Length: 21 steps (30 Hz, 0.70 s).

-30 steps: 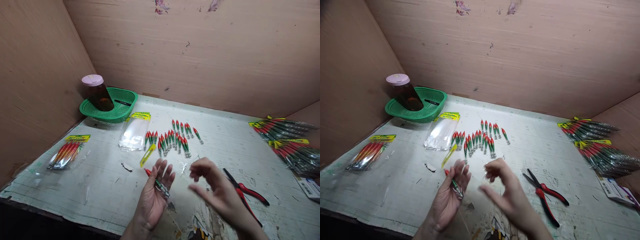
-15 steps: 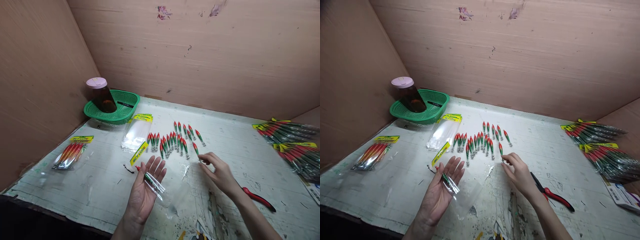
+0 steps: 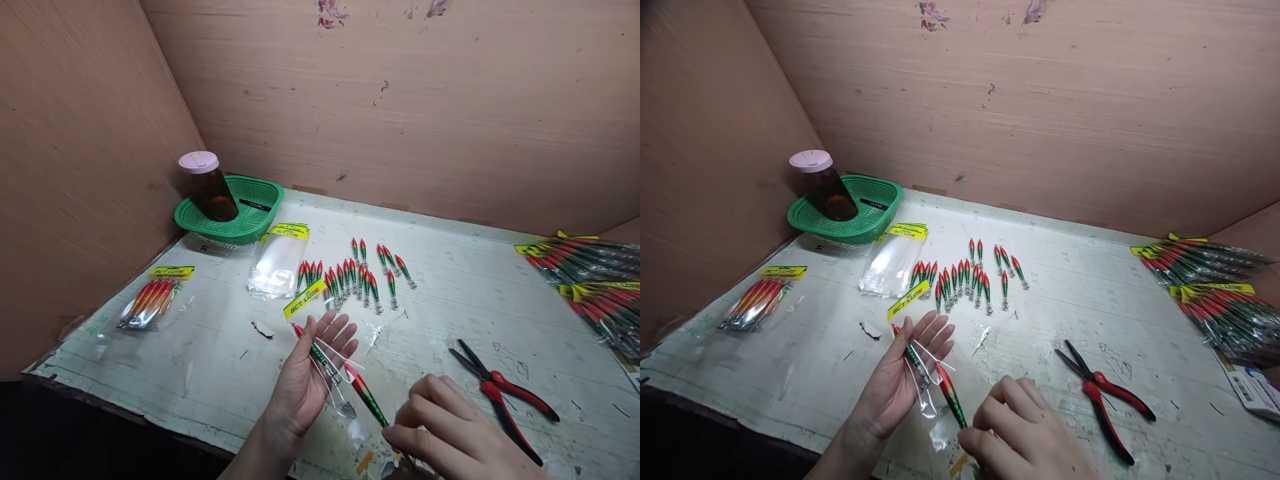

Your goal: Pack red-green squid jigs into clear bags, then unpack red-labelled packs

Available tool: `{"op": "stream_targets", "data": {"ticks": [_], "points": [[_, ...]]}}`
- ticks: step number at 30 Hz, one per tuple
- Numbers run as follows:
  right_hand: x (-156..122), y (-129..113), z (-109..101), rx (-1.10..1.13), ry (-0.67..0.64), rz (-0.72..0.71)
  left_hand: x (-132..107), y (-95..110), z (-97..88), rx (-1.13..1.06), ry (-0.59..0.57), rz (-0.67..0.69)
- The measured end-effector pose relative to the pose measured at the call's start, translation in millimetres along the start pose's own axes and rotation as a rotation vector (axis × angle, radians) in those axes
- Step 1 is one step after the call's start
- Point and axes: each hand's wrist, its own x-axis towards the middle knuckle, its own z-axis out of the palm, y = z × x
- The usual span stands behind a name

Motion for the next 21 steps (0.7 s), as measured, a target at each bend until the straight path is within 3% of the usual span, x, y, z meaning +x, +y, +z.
{"op": "stream_targets", "data": {"ticks": [5, 9, 15, 21], "points": [[6, -2, 16, -0.257, 0.15, -0.01, -4, -5, -1.0, 0.065, -0.01, -0.046], [8, -4, 33, -0.406, 0.266, 0.062, -5, -7, -1.1, 0.075, -0.023, -0.055], [9, -8, 46, -0.389, 0.357, 0.099, -3, -7, -2.6, 0.081, -0.039, -0.058], [4, -5, 43, -0.267, 0.317, 0.11, -3, -6, -8.6, 0.063, -0.048, -0.063]]}}
